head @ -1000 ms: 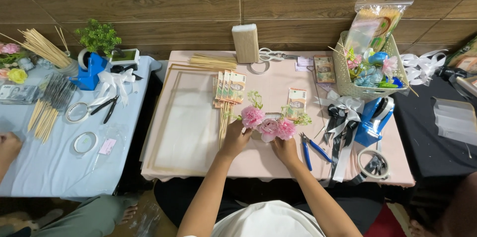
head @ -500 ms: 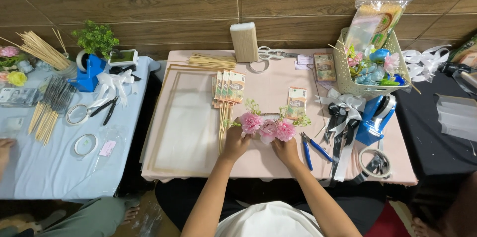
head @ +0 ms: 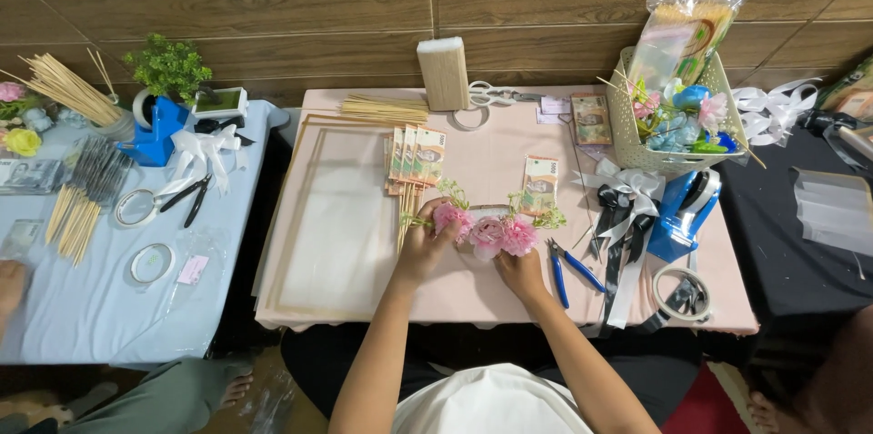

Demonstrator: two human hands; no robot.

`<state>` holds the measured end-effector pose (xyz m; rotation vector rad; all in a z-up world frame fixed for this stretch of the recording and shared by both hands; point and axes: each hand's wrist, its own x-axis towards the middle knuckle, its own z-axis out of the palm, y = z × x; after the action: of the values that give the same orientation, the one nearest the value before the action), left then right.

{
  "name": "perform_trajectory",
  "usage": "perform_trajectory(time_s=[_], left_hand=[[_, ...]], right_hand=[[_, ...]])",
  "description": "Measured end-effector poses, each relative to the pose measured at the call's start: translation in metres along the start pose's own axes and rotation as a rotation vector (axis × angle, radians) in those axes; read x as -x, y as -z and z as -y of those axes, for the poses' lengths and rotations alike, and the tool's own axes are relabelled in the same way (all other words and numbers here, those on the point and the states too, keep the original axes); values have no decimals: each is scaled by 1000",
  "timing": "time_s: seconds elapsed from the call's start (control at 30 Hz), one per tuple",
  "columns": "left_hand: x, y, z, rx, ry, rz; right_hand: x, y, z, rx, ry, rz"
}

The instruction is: The person assembles a decorative bouquet by attaching artificial flowers and banknotes to a rectangular base. They use pliers to secure the flower stems and arrange the items into a small arrangement.

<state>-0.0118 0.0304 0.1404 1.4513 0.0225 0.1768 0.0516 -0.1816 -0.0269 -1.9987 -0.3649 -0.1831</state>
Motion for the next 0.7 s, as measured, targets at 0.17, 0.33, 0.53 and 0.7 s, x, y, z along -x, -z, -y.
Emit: perform_trajectory(time_s=[0.17,0.33,0.53,0.7], left_hand=[[1,-2,-9,-133,6,-50],[-7,-8,-33,-155,-61,-66],[-5,-16,-55,-130,-83,-84],[-6,-19,-50,39,-57,-111]], right_hand=[[18,19,47,3,79,-160],[24,39,91,245,542,-526],[-18,49,185,854,783,-253],[-34,46,173,853,671,-142]])
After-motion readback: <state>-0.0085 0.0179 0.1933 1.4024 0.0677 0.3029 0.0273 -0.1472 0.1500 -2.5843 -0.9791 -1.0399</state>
